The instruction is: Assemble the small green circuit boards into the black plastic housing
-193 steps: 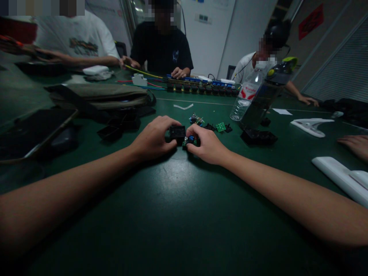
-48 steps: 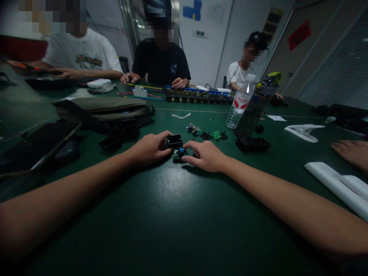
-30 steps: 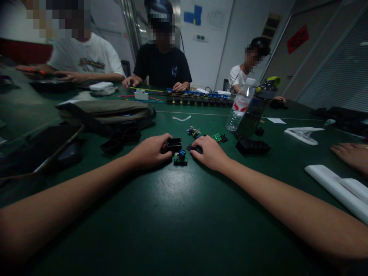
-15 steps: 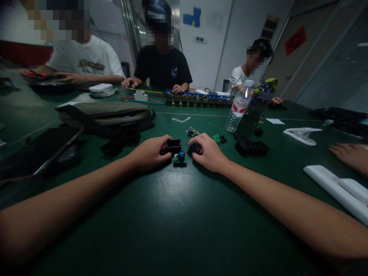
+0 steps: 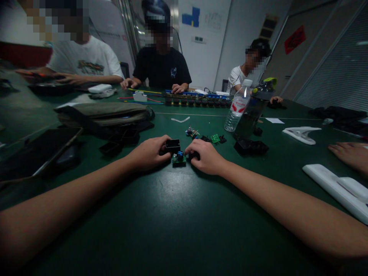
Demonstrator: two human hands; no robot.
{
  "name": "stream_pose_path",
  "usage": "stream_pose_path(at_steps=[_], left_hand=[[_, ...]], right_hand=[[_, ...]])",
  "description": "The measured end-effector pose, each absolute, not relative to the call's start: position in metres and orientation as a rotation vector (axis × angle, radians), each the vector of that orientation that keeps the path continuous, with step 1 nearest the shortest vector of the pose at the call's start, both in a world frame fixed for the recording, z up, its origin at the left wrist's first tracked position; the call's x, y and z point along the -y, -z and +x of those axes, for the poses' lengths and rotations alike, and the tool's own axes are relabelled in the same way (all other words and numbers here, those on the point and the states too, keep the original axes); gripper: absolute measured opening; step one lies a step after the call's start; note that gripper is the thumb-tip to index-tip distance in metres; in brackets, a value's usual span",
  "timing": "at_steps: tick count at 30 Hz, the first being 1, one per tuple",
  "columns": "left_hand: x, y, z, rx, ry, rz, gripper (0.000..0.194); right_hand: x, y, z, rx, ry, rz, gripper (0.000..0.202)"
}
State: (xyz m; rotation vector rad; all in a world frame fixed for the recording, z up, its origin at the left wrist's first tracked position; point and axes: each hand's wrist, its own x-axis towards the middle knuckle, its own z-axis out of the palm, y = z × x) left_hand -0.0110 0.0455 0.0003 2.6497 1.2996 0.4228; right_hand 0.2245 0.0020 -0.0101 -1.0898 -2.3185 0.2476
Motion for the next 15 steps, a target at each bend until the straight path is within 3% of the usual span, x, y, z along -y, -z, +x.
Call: stream_pose_path(at_steps=[15], left_hand=[[-0.044, -0.0024, -0.0103, -1.289, -0.416, 2.668, 0.03]], right_hand=[[0.0, 0.0062, 0.2259, 2.416, -0.341, -1.019, 0.049]])
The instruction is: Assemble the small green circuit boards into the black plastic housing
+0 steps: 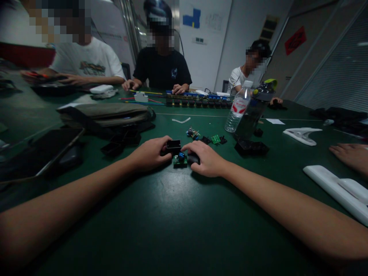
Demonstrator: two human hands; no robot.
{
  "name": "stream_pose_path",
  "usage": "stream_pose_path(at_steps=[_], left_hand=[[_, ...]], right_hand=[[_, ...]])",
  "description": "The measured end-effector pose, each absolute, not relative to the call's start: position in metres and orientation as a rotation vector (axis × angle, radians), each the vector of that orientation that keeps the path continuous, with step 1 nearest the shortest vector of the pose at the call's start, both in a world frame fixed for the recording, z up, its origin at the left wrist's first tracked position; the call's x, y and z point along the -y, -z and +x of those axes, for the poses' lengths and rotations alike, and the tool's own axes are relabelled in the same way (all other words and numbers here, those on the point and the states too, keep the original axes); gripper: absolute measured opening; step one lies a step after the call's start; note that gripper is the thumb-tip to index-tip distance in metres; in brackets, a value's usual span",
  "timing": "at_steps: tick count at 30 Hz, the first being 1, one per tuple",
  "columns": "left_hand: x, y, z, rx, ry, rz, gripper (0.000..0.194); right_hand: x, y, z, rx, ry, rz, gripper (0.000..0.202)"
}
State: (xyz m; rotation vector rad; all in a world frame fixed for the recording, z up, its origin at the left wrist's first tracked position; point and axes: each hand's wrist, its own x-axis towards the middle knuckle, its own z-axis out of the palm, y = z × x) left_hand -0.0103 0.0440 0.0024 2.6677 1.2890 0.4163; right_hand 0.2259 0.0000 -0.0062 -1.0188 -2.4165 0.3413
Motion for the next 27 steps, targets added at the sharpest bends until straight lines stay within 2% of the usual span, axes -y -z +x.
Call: stream_pose_path(at_steps=[8, 16, 21, 27], left_hand=[[-0.044, -0.002, -0.01, -1.312, -0.383, 2.648, 0.031], [-0.044, 0.0, -0.01, -1.274, -0.459, 2.62, 0.03], [-0.047, 0.003, -0.012, -1.228, -0.532, 2.626, 0.034], [-0.047, 0.006, -0.014, -1.195, -0.592, 2.648, 0.035]], right_hand=[[-0.002, 0.011, 0.223, 2.296, -0.303, -1.167, 0.046], [0.0, 0.011, 0.224, 2.261, -0.211, -1.03, 0.023], [0.005, 0.011, 0.217, 2.378, -0.165, -1.087, 0.032], [0.004, 0.01, 0.215, 2.373, -0.183, -1.104, 0.023]])
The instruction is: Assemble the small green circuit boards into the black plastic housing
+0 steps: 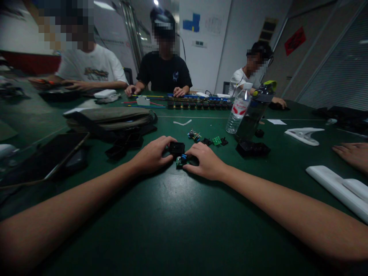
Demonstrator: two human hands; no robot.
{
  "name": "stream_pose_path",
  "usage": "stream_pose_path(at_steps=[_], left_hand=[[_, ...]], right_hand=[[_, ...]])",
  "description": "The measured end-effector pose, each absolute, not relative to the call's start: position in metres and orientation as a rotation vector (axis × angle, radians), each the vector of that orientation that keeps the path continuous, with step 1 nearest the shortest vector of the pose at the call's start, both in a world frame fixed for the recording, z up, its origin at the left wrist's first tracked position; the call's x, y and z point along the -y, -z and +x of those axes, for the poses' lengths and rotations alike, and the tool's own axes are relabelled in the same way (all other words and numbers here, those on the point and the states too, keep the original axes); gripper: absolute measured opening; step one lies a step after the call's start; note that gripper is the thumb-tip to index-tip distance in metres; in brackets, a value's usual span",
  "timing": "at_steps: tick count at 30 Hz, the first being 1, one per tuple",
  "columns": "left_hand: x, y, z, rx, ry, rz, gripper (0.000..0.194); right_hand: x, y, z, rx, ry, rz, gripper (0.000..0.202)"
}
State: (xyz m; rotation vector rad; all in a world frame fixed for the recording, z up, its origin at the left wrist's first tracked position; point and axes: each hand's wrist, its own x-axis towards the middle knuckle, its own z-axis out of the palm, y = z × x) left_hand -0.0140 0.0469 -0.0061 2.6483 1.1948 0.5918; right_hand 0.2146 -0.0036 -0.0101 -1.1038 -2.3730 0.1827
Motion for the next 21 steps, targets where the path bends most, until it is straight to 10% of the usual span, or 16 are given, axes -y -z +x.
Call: stream_pose_path(at_steps=[21], left_hand=[[-0.043, 0.0043, -0.0139, -1.197, -0.67, 2.608, 0.03]], right_hand=[[0.0053, 0.0078, 0.2142, 2.242, -0.304, -1.119, 0.021]])
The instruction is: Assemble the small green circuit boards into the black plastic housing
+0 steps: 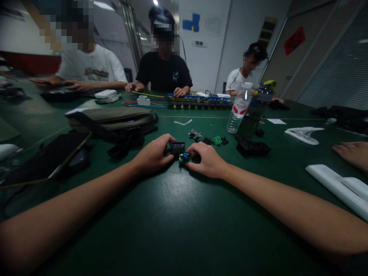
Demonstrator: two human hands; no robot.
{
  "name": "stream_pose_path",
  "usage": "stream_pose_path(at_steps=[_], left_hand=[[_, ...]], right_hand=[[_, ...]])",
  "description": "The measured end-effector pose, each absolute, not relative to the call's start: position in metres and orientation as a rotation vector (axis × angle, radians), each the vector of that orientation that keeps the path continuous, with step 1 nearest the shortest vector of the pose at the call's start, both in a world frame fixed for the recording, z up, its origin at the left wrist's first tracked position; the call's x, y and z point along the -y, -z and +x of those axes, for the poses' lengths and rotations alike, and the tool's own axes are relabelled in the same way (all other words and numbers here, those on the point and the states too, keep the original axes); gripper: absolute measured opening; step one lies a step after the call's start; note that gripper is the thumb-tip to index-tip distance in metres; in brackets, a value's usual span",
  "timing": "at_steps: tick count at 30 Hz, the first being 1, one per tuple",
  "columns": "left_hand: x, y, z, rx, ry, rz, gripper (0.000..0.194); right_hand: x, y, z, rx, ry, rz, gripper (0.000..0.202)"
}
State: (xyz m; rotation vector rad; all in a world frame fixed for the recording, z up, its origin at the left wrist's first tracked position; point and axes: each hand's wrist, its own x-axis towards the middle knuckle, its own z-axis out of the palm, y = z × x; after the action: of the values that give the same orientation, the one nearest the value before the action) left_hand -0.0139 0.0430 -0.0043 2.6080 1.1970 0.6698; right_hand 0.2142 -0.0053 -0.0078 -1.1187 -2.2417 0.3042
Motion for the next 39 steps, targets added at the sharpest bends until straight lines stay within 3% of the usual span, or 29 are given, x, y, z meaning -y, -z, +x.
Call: stream_pose_path(at_steps=[28, 39], left_hand=[[-0.0435, 0.0054, -0.0138, -0.989, -0.833, 2.606, 0.031], [-0.0424, 0.0037, -0.0137, -1.051, -0.735, 2.633, 0.034]], right_hand=[[0.0043, 0.0075, 0.214, 2.093, -0.294, -1.168, 0.02], [0.0041, 0.0067, 0.2144, 2.145, -0.34, -1.163, 0.023]])
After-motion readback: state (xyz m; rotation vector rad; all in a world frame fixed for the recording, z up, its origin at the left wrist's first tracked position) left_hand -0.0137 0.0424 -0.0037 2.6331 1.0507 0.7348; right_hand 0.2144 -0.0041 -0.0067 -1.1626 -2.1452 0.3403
